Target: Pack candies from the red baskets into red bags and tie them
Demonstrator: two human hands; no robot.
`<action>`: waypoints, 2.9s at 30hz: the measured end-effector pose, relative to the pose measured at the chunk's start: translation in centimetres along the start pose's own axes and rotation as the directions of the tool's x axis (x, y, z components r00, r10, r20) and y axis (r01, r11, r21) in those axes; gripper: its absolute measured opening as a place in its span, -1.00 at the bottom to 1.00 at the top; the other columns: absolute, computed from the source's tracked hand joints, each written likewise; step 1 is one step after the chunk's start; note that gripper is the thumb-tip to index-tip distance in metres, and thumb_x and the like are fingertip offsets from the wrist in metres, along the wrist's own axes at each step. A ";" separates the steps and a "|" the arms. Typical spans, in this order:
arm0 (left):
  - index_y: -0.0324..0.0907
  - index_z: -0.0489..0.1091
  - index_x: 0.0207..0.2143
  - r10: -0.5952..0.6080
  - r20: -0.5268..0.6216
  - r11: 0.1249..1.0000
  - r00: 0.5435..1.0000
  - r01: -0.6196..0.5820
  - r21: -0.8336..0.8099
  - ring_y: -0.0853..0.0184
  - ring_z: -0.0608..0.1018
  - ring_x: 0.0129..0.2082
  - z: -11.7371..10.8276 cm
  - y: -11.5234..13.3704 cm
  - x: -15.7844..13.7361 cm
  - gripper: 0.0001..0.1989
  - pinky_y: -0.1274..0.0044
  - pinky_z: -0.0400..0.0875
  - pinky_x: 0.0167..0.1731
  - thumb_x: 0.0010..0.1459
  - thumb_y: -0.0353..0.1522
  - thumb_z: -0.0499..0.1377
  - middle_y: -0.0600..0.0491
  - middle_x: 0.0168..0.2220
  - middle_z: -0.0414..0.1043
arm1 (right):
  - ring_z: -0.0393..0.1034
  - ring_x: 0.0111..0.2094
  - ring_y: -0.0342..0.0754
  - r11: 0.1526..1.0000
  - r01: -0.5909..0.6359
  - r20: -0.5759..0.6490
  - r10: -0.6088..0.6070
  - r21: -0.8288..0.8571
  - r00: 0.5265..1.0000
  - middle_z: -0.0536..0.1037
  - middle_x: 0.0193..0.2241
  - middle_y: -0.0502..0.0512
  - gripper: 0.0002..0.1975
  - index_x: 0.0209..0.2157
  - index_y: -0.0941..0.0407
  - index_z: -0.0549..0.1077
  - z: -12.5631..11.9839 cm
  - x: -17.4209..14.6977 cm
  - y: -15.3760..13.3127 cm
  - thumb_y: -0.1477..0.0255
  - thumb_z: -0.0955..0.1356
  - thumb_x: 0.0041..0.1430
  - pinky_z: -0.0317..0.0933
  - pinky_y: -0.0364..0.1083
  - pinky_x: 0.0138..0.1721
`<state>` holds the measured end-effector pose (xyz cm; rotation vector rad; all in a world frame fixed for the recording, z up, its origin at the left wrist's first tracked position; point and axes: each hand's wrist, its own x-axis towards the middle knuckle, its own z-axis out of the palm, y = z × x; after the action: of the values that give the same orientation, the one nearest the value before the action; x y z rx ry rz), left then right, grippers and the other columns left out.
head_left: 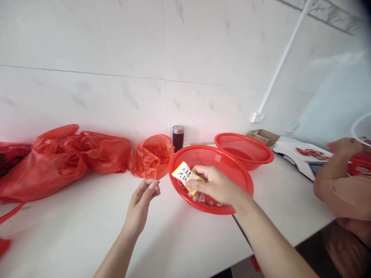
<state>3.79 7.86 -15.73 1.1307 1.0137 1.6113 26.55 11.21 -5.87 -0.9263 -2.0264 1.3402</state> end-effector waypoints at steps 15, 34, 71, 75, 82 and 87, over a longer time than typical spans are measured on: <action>-0.16 0.37 -0.48 -0.046 -0.163 0.995 0.986 0.030 -0.096 0.45 0.29 -0.48 -5.2 -0.7 -0.5 -0.75 0.61 0.19 -0.43 0.14 -0.20 0.24 0.16 -0.54 0.30 | 0.23 -0.53 -0.21 0.955 0.288 -0.346 -0.293 -0.065 0.892 0.34 -0.58 -0.09 -0.71 -0.44 0.11 0.28 12.0 7.0 4.6 0.29 0.21 0.36 0.11 -0.21 -0.48; -0.18 0.37 -0.52 -0.115 -0.089 0.968 0.989 0.091 -0.232 0.45 0.26 -0.52 -4.2 -0.7 -1.1 -0.71 0.57 0.18 -0.44 0.07 -0.17 0.30 0.14 -0.55 0.28 | 0.30 -0.49 -0.11 0.828 0.336 -0.386 -0.159 0.449 0.909 0.33 -0.61 -0.03 -0.63 -0.49 0.10 0.28 14.2 6.4 6.4 0.26 0.16 0.38 0.19 -0.09 -0.39; -0.18 0.34 -0.54 -0.150 -0.041 0.950 0.988 0.133 -0.283 0.44 0.24 -0.52 -4.0 -0.3 -1.2 -0.69 0.57 0.16 -0.42 0.08 -0.18 0.29 0.16 -0.57 0.26 | 0.23 -0.57 -0.14 0.821 0.266 -0.371 -0.072 0.505 0.926 0.24 -0.72 -0.08 -0.58 -0.57 0.10 0.23 14.2 6.4 6.2 0.25 0.19 0.37 0.16 -0.13 -0.44; -0.17 0.33 -0.52 -0.148 -0.038 0.950 0.988 0.132 -0.281 0.45 0.25 -0.51 -4.0 -0.4 -1.1 -0.71 0.58 0.18 -0.41 0.11 -0.19 0.26 0.16 -0.55 0.26 | 0.18 -0.60 -0.17 0.806 0.288 -0.375 -0.090 0.516 0.923 0.25 -0.72 -0.10 -0.61 -0.54 0.10 0.25 14.3 6.3 6.3 0.27 0.19 0.38 0.12 -0.15 -0.47; -0.18 0.35 -0.50 -0.168 -0.079 0.959 0.983 0.144 -0.243 0.47 0.25 -0.49 -4.0 -0.7 -1.0 -0.73 0.62 0.20 -0.43 0.13 -0.20 0.26 0.15 -0.52 0.28 | 0.16 -0.58 -0.18 0.800 0.315 -0.392 -0.110 0.511 0.914 0.24 -0.71 -0.10 -0.62 -0.52 0.11 0.28 14.4 6.3 6.5 0.27 0.20 0.38 0.11 -0.15 -0.45; -0.18 0.35 -0.50 -0.169 -0.083 0.962 0.982 0.146 -0.231 0.47 0.26 -0.50 -3.9 -0.7 -0.9 -0.72 0.62 0.22 -0.43 0.11 -0.19 0.27 0.15 -0.51 0.30 | 0.17 -0.57 -0.18 0.791 0.329 -0.391 -0.123 0.516 0.912 0.24 -0.70 -0.10 -0.63 -0.51 0.10 0.28 14.4 6.3 6.5 0.28 0.20 0.38 0.10 -0.15 -0.45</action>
<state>0.30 6.72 -17.57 0.8023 0.9354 1.6216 13.63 9.80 -16.78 -0.5541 -1.2976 1.4163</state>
